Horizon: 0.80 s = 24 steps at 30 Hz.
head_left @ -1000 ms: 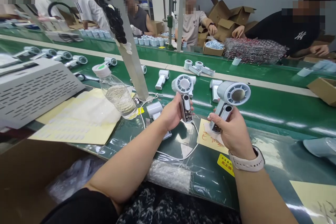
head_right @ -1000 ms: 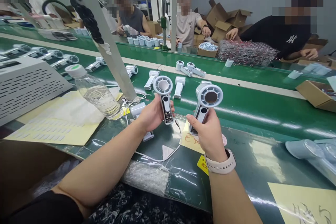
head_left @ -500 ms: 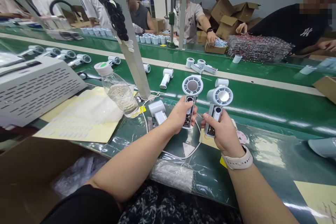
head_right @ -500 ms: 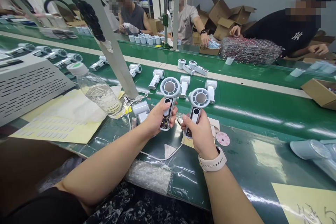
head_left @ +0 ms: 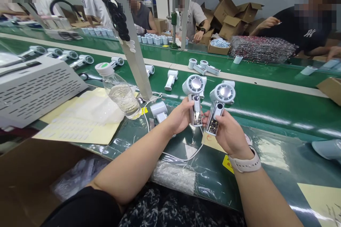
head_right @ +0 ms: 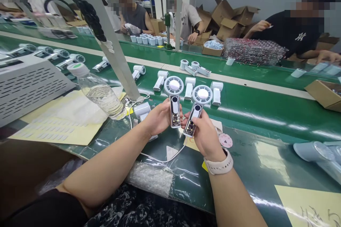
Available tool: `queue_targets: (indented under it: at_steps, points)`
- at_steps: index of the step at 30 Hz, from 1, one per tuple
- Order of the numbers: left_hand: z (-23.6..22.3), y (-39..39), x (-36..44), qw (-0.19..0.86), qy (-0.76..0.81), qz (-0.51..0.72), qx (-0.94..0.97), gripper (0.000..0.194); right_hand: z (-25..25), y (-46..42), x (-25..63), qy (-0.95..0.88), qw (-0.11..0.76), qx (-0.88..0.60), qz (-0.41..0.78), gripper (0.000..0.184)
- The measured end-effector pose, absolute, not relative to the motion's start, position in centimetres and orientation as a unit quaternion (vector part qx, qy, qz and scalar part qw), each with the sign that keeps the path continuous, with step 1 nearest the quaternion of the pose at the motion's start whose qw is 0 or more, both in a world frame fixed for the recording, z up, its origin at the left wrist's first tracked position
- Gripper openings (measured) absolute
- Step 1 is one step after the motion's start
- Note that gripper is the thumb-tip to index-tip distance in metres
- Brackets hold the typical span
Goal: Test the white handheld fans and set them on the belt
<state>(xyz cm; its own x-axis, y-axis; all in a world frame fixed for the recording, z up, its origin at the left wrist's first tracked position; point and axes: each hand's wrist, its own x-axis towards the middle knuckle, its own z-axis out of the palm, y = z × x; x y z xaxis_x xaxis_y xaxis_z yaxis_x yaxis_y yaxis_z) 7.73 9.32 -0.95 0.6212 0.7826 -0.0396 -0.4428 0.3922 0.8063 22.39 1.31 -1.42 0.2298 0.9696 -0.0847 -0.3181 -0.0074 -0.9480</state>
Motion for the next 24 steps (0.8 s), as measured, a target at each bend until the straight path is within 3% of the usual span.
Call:
queue_targets:
  at_steps: [8,24]
  points:
    - [-0.45,9.01,7.4,0.792,0.179,0.382,0.441,0.042,-0.7,0.72,23.05,-0.419,0.6,-0.46,0.502,0.028]
    - [-0.65,9.38,7.4,0.774,0.189,0.388,0.463,0.047,-1.03,1.18,22.64,-0.357,0.629,-0.44,0.532,0.026]
